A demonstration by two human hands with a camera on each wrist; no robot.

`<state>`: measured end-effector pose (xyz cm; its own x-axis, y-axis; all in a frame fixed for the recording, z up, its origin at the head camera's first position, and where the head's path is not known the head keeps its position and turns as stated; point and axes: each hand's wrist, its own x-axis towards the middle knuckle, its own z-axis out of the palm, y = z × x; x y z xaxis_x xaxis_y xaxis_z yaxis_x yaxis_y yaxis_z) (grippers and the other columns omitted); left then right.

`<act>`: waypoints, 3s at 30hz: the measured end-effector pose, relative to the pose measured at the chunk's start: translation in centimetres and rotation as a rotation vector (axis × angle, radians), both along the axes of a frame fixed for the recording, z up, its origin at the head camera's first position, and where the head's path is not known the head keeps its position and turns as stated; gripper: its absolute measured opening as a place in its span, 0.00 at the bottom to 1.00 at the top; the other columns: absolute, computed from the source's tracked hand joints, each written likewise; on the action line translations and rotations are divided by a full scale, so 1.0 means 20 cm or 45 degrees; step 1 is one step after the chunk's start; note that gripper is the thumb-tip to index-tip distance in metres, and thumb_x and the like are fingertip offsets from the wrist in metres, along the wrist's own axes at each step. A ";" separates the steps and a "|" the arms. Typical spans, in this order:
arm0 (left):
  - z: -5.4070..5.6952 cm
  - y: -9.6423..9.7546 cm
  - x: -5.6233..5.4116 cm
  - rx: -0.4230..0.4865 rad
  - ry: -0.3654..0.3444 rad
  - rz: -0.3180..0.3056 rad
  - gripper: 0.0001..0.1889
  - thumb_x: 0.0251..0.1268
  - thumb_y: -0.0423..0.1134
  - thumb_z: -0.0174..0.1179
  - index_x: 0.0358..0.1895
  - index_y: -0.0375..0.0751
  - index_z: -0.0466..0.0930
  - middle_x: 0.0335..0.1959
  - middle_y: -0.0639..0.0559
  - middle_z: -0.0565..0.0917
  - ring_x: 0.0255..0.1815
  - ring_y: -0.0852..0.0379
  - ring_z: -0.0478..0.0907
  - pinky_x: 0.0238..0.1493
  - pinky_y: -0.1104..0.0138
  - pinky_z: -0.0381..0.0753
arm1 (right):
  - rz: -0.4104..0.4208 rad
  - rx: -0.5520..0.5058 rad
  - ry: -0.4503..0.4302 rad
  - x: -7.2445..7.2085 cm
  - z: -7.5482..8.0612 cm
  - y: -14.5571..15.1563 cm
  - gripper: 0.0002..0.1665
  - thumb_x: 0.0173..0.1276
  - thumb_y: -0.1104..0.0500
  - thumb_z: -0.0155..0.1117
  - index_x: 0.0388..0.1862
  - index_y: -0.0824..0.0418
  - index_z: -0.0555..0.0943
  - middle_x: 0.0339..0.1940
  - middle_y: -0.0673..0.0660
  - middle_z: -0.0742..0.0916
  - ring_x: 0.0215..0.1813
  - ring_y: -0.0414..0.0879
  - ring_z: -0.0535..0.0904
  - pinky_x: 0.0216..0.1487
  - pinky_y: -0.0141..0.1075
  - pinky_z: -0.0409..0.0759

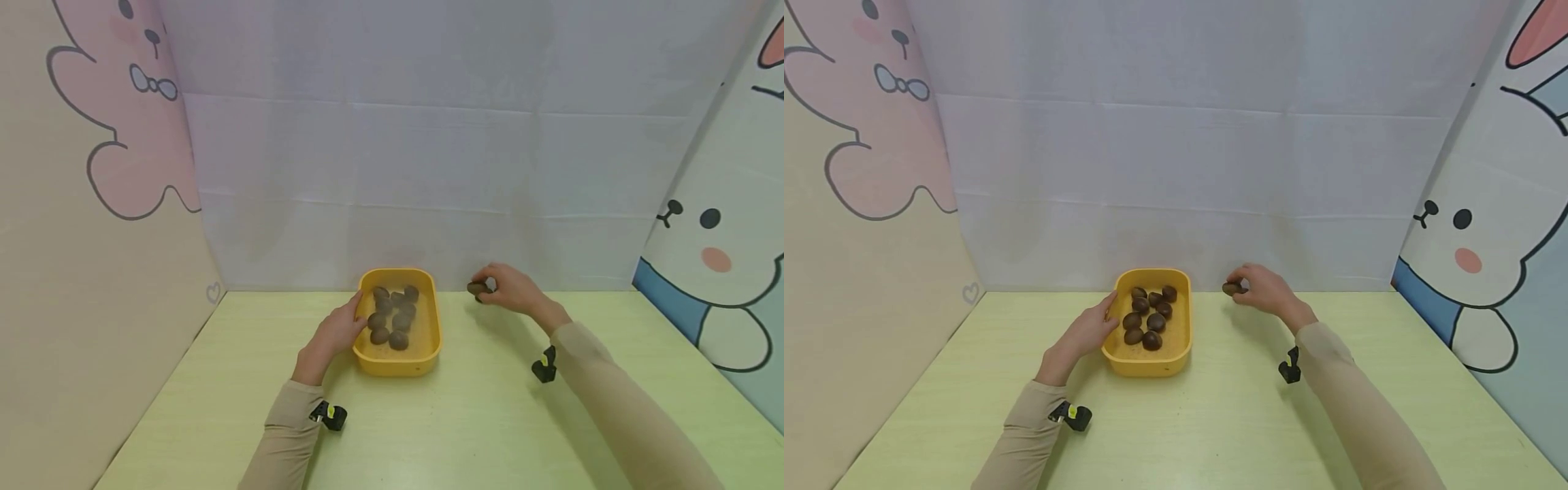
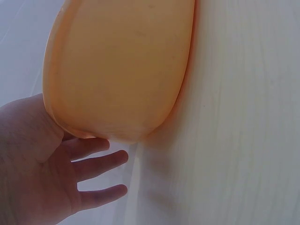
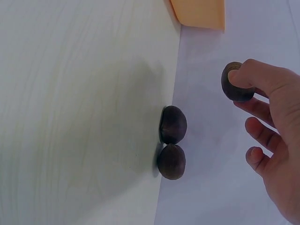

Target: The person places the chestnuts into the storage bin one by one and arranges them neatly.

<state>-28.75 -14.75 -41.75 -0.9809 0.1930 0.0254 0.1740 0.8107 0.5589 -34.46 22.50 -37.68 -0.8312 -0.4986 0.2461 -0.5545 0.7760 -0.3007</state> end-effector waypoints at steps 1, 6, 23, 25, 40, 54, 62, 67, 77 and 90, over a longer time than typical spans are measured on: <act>0.00 0.00 0.00 0.002 0.001 -0.002 0.34 0.72 0.39 0.47 0.80 0.39 0.51 0.32 0.46 0.75 0.21 0.55 0.65 0.25 0.66 0.66 | 0.002 -0.006 -0.002 0.00 0.01 -0.01 0.19 0.60 0.61 0.68 0.52 0.62 0.85 0.45 0.58 0.85 0.48 0.58 0.80 0.51 0.51 0.77; 0.00 0.00 0.00 0.016 -0.002 -0.002 0.34 0.72 0.39 0.47 0.80 0.39 0.51 0.29 0.47 0.73 0.20 0.56 0.65 0.24 0.66 0.66 | 0.009 -0.005 0.009 0.02 0.06 -0.07 0.20 0.60 0.60 0.68 0.52 0.61 0.85 0.46 0.57 0.85 0.48 0.57 0.80 0.50 0.50 0.77; 0.00 0.00 -0.01 -0.002 -0.013 0.004 0.34 0.72 0.40 0.47 0.80 0.40 0.50 0.30 0.46 0.74 0.20 0.56 0.65 0.24 0.66 0.66 | 0.102 0.053 0.107 0.02 0.14 -0.30 0.20 0.60 0.56 0.69 0.52 0.58 0.85 0.45 0.54 0.85 0.47 0.52 0.80 0.52 0.48 0.78; 0.00 0.00 -0.01 -0.006 -0.011 0.007 0.34 0.72 0.40 0.47 0.80 0.40 0.50 0.33 0.46 0.75 0.20 0.56 0.65 0.24 0.66 0.66 | 0.113 0.061 0.105 0.02 0.14 -0.33 0.20 0.60 0.56 0.69 0.52 0.58 0.85 0.46 0.54 0.85 0.48 0.52 0.80 0.52 0.48 0.78; 0.00 0.00 0.00 0.013 0.006 0.013 0.35 0.71 0.39 0.48 0.80 0.40 0.52 0.30 0.46 0.74 0.20 0.56 0.65 0.24 0.66 0.65 | 0.166 0.154 0.020 -0.03 0.07 -0.49 0.19 0.61 0.55 0.68 0.51 0.55 0.85 0.46 0.52 0.85 0.50 0.51 0.79 0.52 0.46 0.78; 0.00 0.01 0.00 0.016 -0.010 0.010 0.35 0.71 0.39 0.47 0.80 0.41 0.50 0.26 0.48 0.71 0.18 0.57 0.64 0.21 0.67 0.65 | 0.149 0.255 0.010 -0.05 0.01 -0.58 0.18 0.58 0.58 0.69 0.49 0.57 0.87 0.45 0.54 0.86 0.48 0.50 0.80 0.52 0.46 0.78; 0.02 0.01 0.01 0.027 -0.009 0.008 0.35 0.71 0.39 0.47 0.80 0.41 0.51 0.25 0.49 0.71 0.18 0.57 0.64 0.22 0.67 0.64 | 0.079 0.351 -0.045 -0.04 0.01 -0.60 0.19 0.59 0.57 0.71 0.51 0.56 0.87 0.49 0.54 0.87 0.51 0.54 0.77 0.56 0.51 0.74; 0.02 0.02 0.01 0.024 -0.012 0.006 0.35 0.71 0.39 0.47 0.80 0.41 0.51 0.28 0.47 0.73 0.18 0.57 0.64 0.22 0.66 0.65 | 0.076 0.326 -0.057 -0.03 0.01 -0.58 0.17 0.63 0.55 0.69 0.50 0.56 0.87 0.48 0.53 0.87 0.50 0.53 0.75 0.53 0.51 0.72; 0.02 0.02 0.00 0.019 0.004 0.002 0.35 0.71 0.39 0.47 0.80 0.40 0.51 0.34 0.43 0.77 0.19 0.56 0.65 0.23 0.66 0.65 | 0.122 0.147 0.077 -0.02 0.05 -0.45 0.12 0.65 0.58 0.68 0.45 0.60 0.88 0.43 0.55 0.88 0.50 0.57 0.81 0.55 0.50 0.76; -0.01 0.00 -0.01 0.021 0.009 0.000 0.35 0.71 0.39 0.48 0.80 0.40 0.51 0.40 0.42 0.79 0.20 0.55 0.65 0.24 0.66 0.66 | 0.089 -0.047 0.085 -0.02 0.05 -0.29 0.12 0.66 0.60 0.66 0.46 0.64 0.87 0.41 0.57 0.88 0.46 0.57 0.82 0.46 0.48 0.79</act>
